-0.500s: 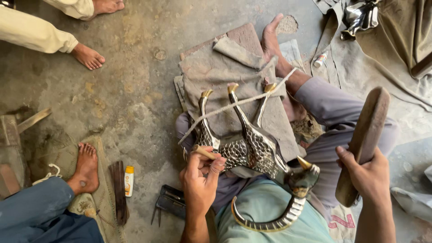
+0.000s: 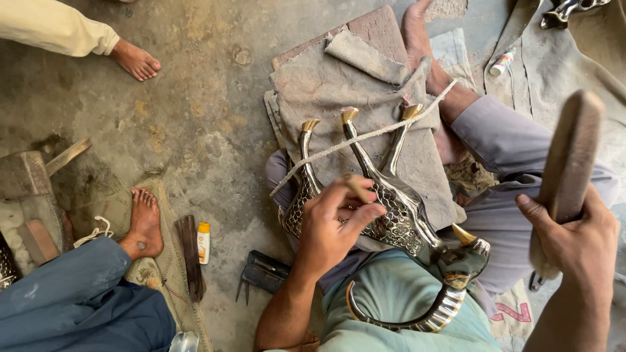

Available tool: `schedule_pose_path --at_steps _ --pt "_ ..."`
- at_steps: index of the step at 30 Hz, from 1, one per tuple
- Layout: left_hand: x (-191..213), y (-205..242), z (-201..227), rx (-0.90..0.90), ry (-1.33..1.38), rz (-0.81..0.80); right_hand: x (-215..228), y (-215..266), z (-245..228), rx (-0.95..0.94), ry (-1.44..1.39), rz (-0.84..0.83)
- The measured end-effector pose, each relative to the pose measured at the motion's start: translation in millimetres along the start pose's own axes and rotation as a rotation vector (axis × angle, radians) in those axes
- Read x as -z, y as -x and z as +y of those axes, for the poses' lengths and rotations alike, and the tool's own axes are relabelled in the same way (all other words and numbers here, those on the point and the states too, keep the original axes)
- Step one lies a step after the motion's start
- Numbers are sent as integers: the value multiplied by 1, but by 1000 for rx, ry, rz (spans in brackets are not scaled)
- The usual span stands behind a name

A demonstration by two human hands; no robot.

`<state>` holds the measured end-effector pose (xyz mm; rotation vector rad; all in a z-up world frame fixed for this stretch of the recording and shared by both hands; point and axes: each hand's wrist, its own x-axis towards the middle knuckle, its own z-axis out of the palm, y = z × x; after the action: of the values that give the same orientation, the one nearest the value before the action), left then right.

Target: The person sits on the floor and repeatedly strikes a metal animal-shaped object with a hammer and chisel to shape or emboss its surface. The object is held steady on a cloth-covered block while the person works on different sections.

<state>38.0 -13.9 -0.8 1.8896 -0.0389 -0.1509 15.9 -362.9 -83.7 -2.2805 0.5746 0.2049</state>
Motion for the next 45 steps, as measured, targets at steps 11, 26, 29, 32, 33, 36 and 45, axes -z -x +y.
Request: schedule_pose_path --at_steps 11,26,29,32,33,36,45 --pt "-26 -36 8 -162 -146 -273 40 -6 -19 348 -12 7" --pt "-38 -21 2 -138 -185 -170 74 -28 -143 853 491 -37" --pt "-35 -30 5 -165 -246 -260 62 -20 -132 778 491 -52" --pt "-33 -43 12 -241 -287 -390 60 -13 -102 687 449 -38" --pt "-33 -44 14 -270 -302 -426 62 -11 -89 684 469 -36" --pt "-31 -50 17 -241 -307 -539 52 -1 -55 601 392 -30" --pt "-21 -54 9 -251 -192 -511 45 0 -13 482 208 53"
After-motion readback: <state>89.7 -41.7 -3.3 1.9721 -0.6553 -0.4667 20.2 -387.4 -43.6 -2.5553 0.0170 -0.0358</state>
